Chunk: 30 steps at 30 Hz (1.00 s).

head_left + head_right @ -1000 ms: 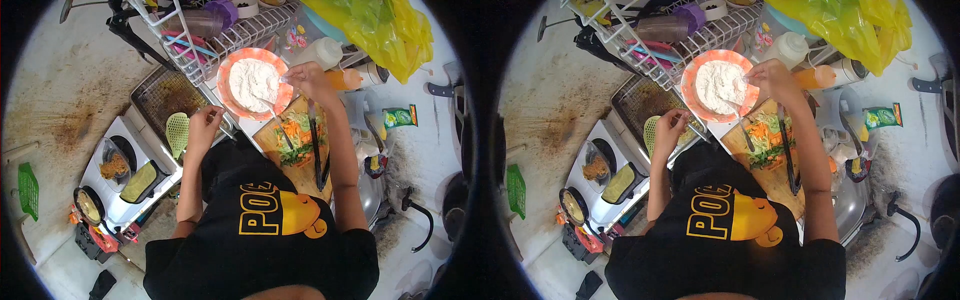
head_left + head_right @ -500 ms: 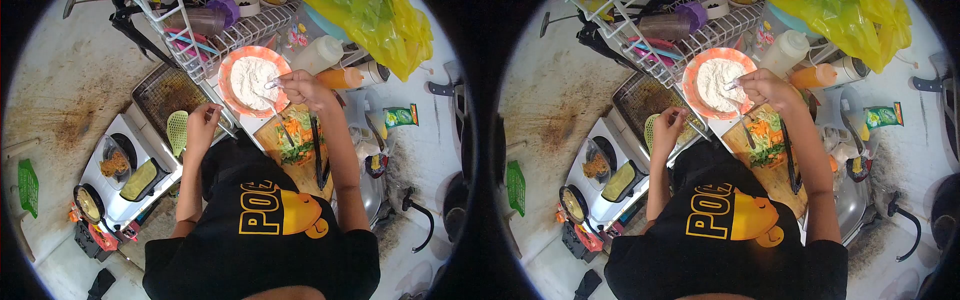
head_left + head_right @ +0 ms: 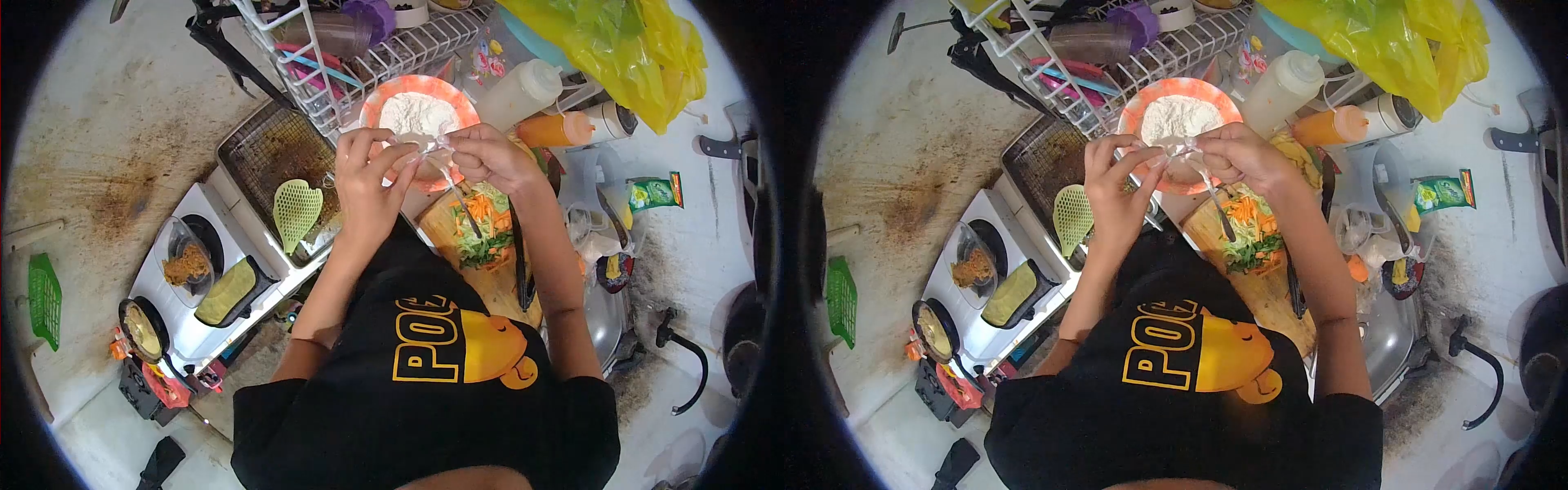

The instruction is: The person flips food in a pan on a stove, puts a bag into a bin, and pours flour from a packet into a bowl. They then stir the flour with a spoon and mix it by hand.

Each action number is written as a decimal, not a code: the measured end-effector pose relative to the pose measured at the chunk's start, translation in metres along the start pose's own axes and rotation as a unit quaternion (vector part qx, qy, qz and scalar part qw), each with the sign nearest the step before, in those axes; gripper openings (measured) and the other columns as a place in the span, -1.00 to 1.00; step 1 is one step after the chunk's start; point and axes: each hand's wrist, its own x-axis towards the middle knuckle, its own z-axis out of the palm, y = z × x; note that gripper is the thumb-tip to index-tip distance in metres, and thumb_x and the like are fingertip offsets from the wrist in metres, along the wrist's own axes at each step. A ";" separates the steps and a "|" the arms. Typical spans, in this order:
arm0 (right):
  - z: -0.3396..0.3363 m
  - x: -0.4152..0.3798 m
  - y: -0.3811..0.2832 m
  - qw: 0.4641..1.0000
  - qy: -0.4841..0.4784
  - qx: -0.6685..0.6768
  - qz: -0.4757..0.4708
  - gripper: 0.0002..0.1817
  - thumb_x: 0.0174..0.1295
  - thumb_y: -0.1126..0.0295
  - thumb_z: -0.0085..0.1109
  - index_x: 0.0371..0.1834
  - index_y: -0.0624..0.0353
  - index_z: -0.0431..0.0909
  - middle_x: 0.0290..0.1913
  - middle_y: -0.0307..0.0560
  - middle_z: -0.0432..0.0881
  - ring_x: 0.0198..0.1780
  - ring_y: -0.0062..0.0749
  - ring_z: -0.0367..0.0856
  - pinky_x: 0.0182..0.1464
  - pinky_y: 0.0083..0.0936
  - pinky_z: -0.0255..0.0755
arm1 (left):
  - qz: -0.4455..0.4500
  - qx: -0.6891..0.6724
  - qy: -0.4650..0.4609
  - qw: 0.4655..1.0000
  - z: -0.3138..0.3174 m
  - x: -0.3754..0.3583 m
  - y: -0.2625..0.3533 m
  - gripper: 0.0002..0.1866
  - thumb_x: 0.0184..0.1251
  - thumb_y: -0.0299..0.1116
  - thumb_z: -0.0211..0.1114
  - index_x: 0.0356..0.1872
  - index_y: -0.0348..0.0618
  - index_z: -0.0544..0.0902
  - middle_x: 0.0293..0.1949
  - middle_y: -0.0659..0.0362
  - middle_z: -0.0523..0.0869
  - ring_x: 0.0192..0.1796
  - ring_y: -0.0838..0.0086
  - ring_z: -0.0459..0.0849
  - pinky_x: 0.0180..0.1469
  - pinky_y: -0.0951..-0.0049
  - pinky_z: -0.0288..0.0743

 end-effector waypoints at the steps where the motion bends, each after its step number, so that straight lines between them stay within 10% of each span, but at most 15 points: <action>1: 0.000 0.000 0.000 1.000 -0.004 -0.009 -0.008 -0.74 0.43 0.31 0.06 -0.09 0.33 0.57 -0.67 -0.53 0.15 -0.70 -0.80 0.00 -0.65 -0.66 -0.17 | 0.000 0.001 -0.001 1.000 -0.001 0.001 0.001 -0.75 -0.09 -0.48 0.52 -0.29 -0.12 0.77 -0.15 0.15 0.62 -0.02 0.22 0.51 -0.02 0.23 0.44; 30: 0.012 -0.004 -0.003 0.999 0.012 -0.030 -0.013 -0.71 0.43 0.29 0.09 -0.01 0.31 0.60 -0.67 -0.54 0.14 -0.70 -0.81 -0.05 -0.65 -0.68 -0.19 | 0.069 0.047 -0.002 0.997 0.008 0.008 -0.003 -0.82 -0.12 -0.46 0.50 -0.41 -0.12 0.72 -0.19 0.20 0.63 -0.07 0.22 0.54 -0.12 0.23 0.44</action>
